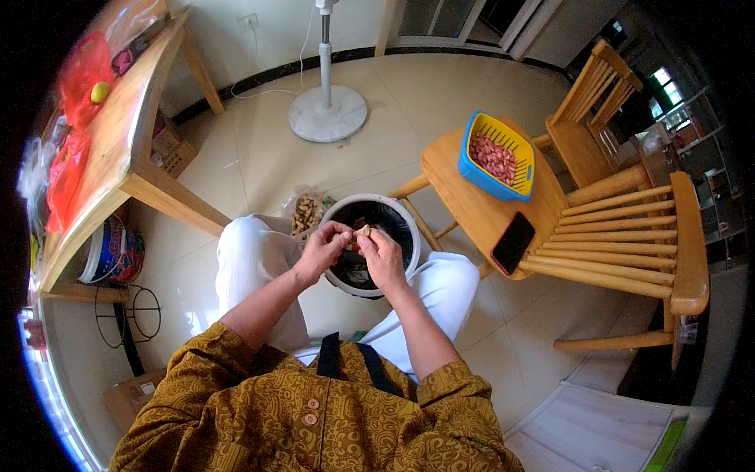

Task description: The person peels peanuts by hand, removing the shells and placing the kernels into a yellow basket while discarded shells go into a white container.

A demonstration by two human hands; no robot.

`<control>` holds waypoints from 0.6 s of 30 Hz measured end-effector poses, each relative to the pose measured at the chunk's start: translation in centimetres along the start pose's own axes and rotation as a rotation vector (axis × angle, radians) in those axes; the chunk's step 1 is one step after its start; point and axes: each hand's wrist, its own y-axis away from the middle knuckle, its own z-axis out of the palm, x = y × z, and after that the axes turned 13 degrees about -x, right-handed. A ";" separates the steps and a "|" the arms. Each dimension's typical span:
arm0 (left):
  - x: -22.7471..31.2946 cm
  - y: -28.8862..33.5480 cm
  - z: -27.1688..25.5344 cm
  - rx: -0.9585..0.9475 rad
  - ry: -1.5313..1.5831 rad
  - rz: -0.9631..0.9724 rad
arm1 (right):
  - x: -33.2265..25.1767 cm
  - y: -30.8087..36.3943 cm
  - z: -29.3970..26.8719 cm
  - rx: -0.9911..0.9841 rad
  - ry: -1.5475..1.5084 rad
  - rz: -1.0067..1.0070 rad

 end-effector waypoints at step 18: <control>0.4 0.2 -0.9 -0.175 0.027 0.042 | -0.3 0.9 0.5 -0.098 0.415 -0.187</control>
